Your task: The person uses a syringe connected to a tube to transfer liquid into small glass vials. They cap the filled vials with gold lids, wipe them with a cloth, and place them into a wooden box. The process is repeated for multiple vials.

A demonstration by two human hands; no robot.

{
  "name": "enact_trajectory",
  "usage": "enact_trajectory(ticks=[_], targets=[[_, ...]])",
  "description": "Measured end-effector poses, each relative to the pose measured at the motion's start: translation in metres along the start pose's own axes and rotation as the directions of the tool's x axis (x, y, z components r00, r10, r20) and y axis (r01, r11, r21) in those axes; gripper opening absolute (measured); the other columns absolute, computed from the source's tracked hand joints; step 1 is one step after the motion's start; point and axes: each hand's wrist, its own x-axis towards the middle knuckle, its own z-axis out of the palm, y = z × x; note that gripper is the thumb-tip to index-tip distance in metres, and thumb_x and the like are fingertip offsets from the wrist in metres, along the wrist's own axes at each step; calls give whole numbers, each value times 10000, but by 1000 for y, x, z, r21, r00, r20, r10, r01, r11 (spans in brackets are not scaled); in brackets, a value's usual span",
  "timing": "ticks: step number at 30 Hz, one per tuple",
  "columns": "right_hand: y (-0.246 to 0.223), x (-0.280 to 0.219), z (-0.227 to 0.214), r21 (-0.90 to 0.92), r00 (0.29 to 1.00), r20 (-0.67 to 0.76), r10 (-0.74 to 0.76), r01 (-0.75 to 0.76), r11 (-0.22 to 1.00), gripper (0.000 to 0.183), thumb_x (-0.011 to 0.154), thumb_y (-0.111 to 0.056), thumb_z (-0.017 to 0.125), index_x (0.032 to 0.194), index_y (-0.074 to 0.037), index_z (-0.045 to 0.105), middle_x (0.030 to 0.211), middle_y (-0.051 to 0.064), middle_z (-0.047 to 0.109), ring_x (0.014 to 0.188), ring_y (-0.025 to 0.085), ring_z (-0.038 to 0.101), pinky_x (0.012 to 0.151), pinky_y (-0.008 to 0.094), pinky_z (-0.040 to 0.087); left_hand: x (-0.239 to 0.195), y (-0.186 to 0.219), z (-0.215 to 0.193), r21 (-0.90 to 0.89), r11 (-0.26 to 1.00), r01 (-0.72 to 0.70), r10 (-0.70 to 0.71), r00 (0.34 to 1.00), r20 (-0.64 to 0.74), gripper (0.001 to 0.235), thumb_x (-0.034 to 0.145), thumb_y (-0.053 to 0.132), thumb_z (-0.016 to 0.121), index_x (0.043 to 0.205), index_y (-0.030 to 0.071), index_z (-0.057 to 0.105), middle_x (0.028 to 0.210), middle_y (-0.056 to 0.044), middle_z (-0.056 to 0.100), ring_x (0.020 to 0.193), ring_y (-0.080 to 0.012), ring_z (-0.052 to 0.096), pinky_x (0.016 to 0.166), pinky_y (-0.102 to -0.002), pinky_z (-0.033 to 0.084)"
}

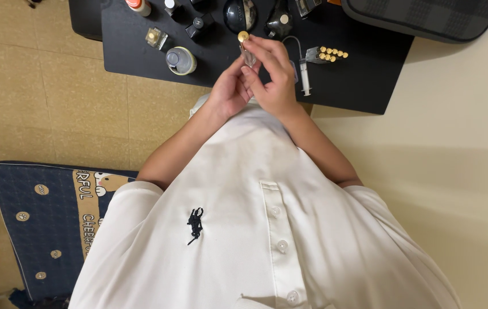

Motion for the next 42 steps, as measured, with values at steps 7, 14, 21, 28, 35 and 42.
enact_trajectory(ticks=[7, 14, 21, 28, 35, 42], targets=[[0, 0, 8, -14, 999, -30, 31, -31, 999, 419, 967, 23, 736, 1363, -57, 627, 1339, 133, 616, 1239, 300, 658, 1047, 374, 566, -1, 3, -20, 82, 994, 73, -79, 995, 68, 230, 1061, 278, 571, 1132, 99, 696, 1018, -20, 753, 885, -109, 722, 840, -286, 609], [29, -12, 22, 293, 958, -174, 226, -169, 941, 435, 1058, -8, 689, 1449, -63, 509, 1321, 115, 658, 1158, 192, 662, 951, 296, 539, -23, 23, -4, 58, 987, -151, 154, 987, -49, 165, 1005, 214, 643, 1088, 74, 670, 959, -60, 742, 841, -121, 716, 750, -242, 572], [93, -51, 50, 703, 692, -27, 721, -499, 506, 269, 1069, -142, 571, 1323, -55, 546, 1179, 120, 752, 957, 143, 698, 818, 264, 550, -54, 65, 25, 714, -110, -691, 731, 430, 529, 205, 947, 9, 823, 1103, -12, 691, 1008, -98, 727, 857, -162, 693, 792, -272, 567], [215, -171, 73, -273, 770, -308, 559, -634, 724, 322, 938, -155, 774, 1217, -84, 630, 1178, 110, 709, 1099, 300, 684, 933, 404, 547, -69, 88, 68, 557, -586, -588, 462, 322, 826, 225, 925, -45, 853, 1063, -12, 678, 1049, -119, 729, 894, -215, 720, 795, -269, 577], [224, -240, 65, -668, 656, -116, 746, -607, 430, 574, 856, -51, 704, 1412, -61, 561, 1326, 170, 541, 1218, 377, 480, 993, 489, 419, -48, 73, 18, 760, 140, -634, 648, 639, 414, 191, 980, 11, 782, 1073, 6, 616, 986, -69, 722, 885, -123, 704, 829, -266, 602], [205, -212, 51, -777, 856, -37, 515, -349, 524, 370, 688, -21, 719, 1049, -82, 669, 1400, 170, 545, 1275, 350, 481, 1005, 451, 398, -34, 64, -4, 667, 590, -455, 523, 845, 113, 166, 980, 59, 725, 1031, 44, 568, 904, -65, 710, 859, -134, 719, 853, -299, 619]])
